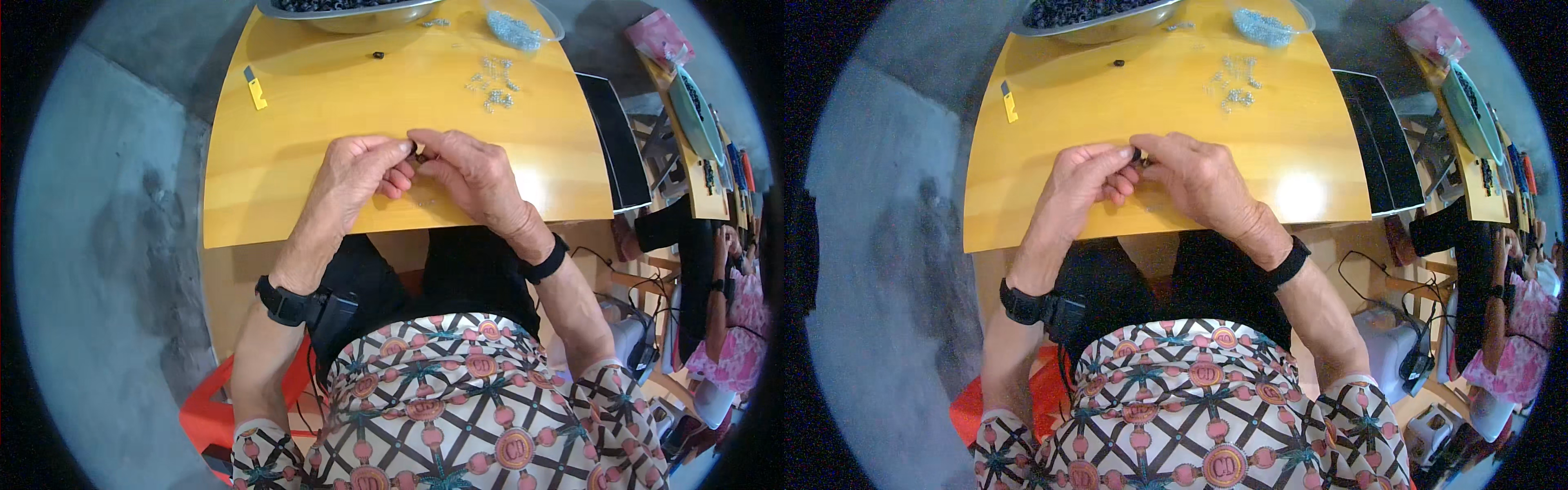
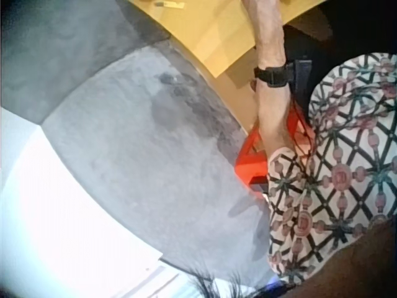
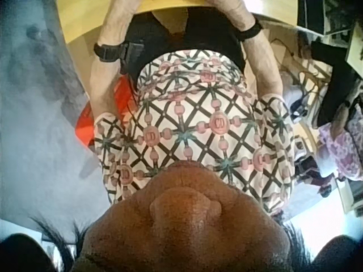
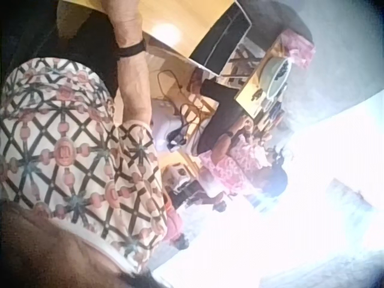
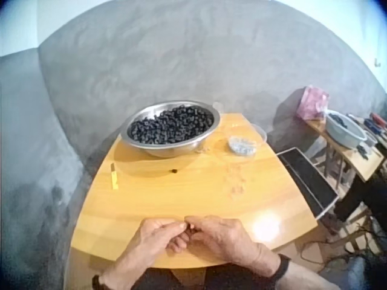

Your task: Assembling small components into black plastic circular parts.

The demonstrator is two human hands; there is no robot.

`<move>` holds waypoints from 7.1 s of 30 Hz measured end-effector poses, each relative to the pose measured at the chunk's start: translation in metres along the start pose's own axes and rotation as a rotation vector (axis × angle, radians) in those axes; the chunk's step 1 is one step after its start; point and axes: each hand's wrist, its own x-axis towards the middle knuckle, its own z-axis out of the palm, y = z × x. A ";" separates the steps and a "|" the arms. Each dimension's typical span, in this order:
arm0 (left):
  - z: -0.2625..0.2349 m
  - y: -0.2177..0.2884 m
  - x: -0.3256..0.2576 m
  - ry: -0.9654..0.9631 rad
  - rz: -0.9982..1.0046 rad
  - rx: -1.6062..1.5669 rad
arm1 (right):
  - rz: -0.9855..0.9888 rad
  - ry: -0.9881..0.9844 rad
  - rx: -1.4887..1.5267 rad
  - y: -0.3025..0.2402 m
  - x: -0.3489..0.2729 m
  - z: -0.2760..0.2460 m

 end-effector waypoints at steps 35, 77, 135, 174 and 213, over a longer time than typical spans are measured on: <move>-0.012 -0.011 -0.014 0.055 0.115 -0.185 | 0.320 0.009 -0.047 -0.026 -0.011 0.000; -0.028 -0.001 -0.003 -0.148 -0.088 -0.581 | 0.162 0.021 0.214 -0.016 0.032 0.006; -0.015 0.023 0.065 -0.135 -0.147 -0.464 | 0.688 0.017 0.178 0.008 0.049 -0.018; -0.041 0.027 0.060 -0.336 -0.122 -0.490 | 0.429 -0.230 0.149 0.010 0.082 -0.027; -0.037 0.031 0.061 -0.243 -0.167 -0.504 | 0.658 -0.050 0.602 0.000 0.071 -0.025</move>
